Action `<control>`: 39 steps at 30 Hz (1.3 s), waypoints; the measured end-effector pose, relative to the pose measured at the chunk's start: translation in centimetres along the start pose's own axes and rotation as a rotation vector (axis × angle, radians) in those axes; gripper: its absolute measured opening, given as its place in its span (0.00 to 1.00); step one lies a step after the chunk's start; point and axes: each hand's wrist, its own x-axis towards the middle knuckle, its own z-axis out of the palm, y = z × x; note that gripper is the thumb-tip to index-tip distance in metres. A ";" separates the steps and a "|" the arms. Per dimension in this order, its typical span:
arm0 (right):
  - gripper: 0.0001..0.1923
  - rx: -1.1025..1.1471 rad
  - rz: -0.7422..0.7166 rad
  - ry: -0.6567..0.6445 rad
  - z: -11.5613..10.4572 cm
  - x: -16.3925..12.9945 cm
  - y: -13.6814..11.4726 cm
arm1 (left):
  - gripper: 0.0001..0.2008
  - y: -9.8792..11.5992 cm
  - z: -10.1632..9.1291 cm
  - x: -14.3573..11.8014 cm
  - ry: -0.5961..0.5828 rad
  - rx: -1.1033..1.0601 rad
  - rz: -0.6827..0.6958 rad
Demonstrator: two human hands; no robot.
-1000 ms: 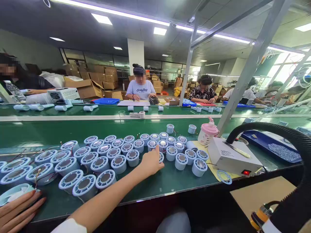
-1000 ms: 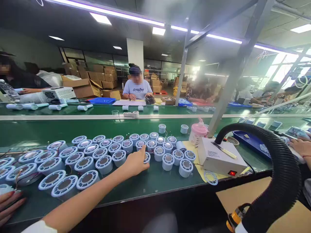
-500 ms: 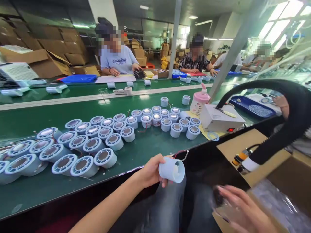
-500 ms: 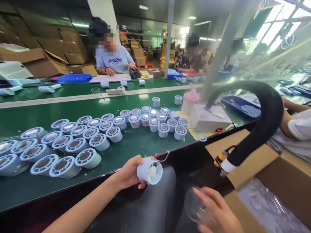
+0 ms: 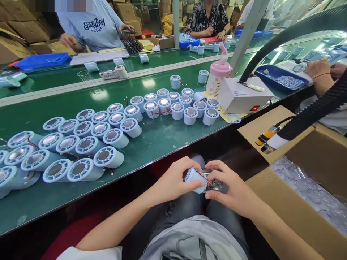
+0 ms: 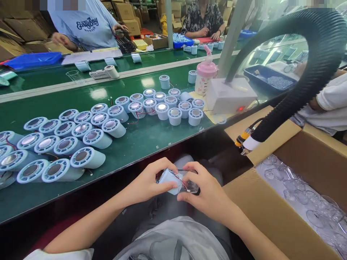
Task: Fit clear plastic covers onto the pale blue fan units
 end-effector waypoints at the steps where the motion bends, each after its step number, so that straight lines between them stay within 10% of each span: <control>1: 0.05 0.043 0.018 0.013 -0.1 -0.1 -0.1 | 0.20 -0.3 0.3 0.0 0.014 -0.031 0.014; 9: 0.15 0.328 0.180 0.189 -0.1 0.1 0.8 | 0.35 -3.2 1.9 0.8 0.035 -0.040 0.205; 17: 0.10 0.674 0.195 0.255 -0.9 0.2 2.0 | 0.34 -2.6 2.0 1.0 -0.161 -0.381 0.052; 25: 0.18 0.032 -0.133 0.164 -1.5 -1.7 1.4 | 0.33 -2.3 2.3 0.7 -0.236 -0.842 -0.164; 34: 0.21 0.345 0.053 0.146 -1.1 -2.3 1.5 | 0.42 -1.6 1.4 0.6 -0.259 -0.757 -0.075; 39: 0.22 0.493 0.078 0.431 0.2 -3.1 4.6 | 0.41 -1.9 3.5 5.1 -0.222 -0.896 -0.143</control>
